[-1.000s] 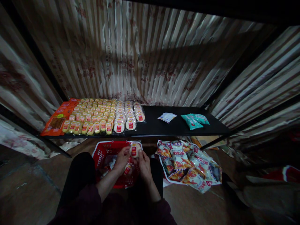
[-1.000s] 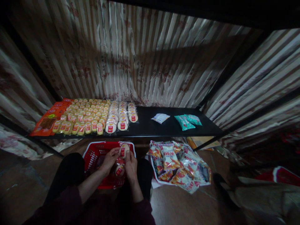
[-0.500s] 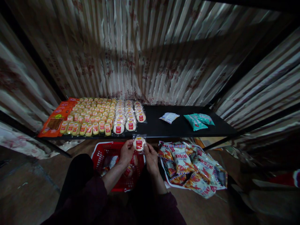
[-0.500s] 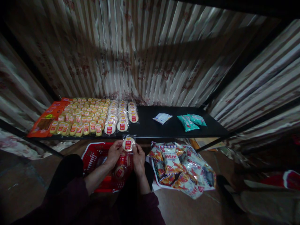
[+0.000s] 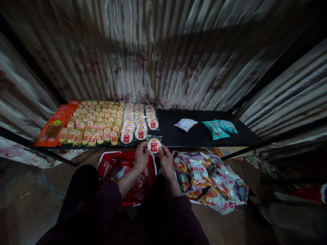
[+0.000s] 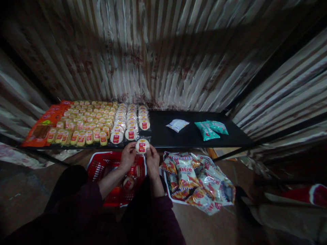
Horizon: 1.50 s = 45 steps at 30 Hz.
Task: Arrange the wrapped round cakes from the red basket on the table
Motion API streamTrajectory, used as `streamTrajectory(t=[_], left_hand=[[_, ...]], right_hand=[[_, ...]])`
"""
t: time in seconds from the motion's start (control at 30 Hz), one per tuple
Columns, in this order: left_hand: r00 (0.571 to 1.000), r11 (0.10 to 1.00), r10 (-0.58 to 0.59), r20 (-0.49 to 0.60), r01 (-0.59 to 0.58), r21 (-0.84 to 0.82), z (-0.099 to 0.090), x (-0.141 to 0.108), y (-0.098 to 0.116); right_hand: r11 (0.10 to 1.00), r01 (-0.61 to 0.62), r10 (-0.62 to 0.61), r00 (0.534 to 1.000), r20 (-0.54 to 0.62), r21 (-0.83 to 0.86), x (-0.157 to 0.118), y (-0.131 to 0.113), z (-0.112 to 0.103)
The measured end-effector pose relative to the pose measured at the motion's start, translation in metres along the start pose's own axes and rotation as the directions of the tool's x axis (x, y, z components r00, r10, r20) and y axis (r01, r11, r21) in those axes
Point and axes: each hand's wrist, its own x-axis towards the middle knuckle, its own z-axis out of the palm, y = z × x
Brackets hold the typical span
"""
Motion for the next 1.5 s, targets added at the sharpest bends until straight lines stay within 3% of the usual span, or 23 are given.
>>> streamTrajectory(t=[0.17,0.37,0.63,0.77,0.97,1.17,1.5], left_hand=[[0.997,0.993,0.070,-0.017,-0.068,0.099,0.010,0.004,0.000],[0.996,0.980,0.082,0.038,-0.087,0.180,0.024,0.012,0.004],[0.988,0.933,0.134,0.074,-0.151,0.327,0.040,0.034,0.014],[0.989,0.907,0.122,0.087,-0.147,0.395,0.049,0.049,0.014],[0.993,0.881,0.078,0.091,-0.112,0.459,0.058,0.064,0.015],[0.995,0.868,0.054,0.083,-0.088,0.488,0.064,0.074,0.014],[0.985,0.898,0.087,0.146,-0.141,0.416,0.066,0.072,0.005]], right_hand=[[0.997,0.045,-0.047,0.998,-0.034,-0.062,0.018,0.005,0.001],[0.983,0.097,-0.108,0.992,-0.064,-0.156,0.042,0.006,0.002],[0.911,0.204,-0.244,0.968,-0.067,-0.359,0.088,0.006,0.009],[0.862,0.198,-0.256,0.964,-0.065,-0.468,0.104,0.003,0.016],[0.689,0.150,-0.281,0.957,-0.071,-0.709,0.115,-0.007,0.030],[0.549,0.164,-0.335,0.942,-0.035,-0.820,0.124,-0.007,0.037],[0.543,0.201,-0.416,0.908,-0.053,-0.815,0.130,0.008,0.038]])
